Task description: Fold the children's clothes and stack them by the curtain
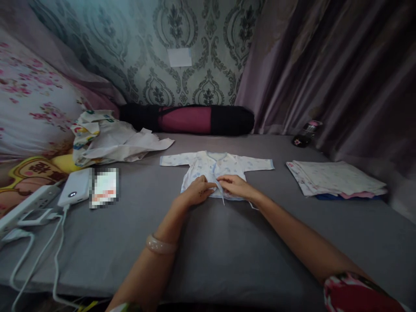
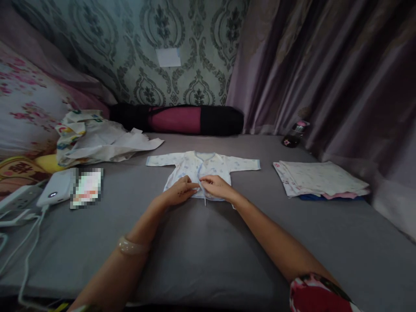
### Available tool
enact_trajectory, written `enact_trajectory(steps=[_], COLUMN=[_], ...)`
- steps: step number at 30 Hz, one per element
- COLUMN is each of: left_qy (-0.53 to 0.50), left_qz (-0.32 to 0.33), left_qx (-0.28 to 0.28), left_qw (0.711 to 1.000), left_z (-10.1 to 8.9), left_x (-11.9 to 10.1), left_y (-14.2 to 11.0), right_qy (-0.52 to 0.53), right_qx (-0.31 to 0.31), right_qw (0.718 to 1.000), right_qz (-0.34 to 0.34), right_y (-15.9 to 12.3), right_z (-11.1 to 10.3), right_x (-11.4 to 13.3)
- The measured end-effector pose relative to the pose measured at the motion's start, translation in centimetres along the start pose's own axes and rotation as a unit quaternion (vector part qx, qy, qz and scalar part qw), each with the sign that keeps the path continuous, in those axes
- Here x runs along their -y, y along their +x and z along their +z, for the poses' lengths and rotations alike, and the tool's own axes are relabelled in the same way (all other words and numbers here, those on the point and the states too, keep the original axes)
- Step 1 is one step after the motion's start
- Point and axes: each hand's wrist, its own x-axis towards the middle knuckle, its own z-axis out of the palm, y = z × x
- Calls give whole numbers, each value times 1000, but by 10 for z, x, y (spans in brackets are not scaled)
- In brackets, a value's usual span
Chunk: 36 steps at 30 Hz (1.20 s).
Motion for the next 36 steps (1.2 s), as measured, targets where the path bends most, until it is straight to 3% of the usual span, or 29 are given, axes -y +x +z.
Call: enact_trajectory(steps=[2,6,9,12,16,20,23,26,30,33,36], left_qy=[-27,-33,-16,10,31,38,74,139,193,191,206], left_qz=[-14,-120,-89,-39,-78,-95,-106,-123,-108,-67,-72], left_qx=[-21,-138,-185,-127,-46,-62,-56,-30,-36,-41,-40], left_qw=[999,983,979,991,995,993,990,982,975,978,975], left_z=[-5,-10,-3,10,19,13,5,-4,-6,8,29], left_x=[-1,2,4,1,-6,-10,-14,-22,-31,-27,-16], left_y=[1,5,7,9,10,13,20,38,79,109,126], right_qy=[-55,-228,-305,-324,-316,-282,-243,-222,-285,-316,-333], right_qx=[14,-88,-91,-67,-55,-31,-2,-54,-168,-176,-166], right_qw=[998,967,944,942,946,958,970,973,942,928,923], right_qz=[-18,-71,-83,-55,-42,-36,-27,-7,53,93,98], right_y=[-1,-4,-7,-9,-9,-4,6,21,37,48,55], right_z=[3,14,25,36,42,35,14,-14,-39,-43,-38], right_x=[1,4,4,0,-7,-8,-6,-10,-26,-40,-50])
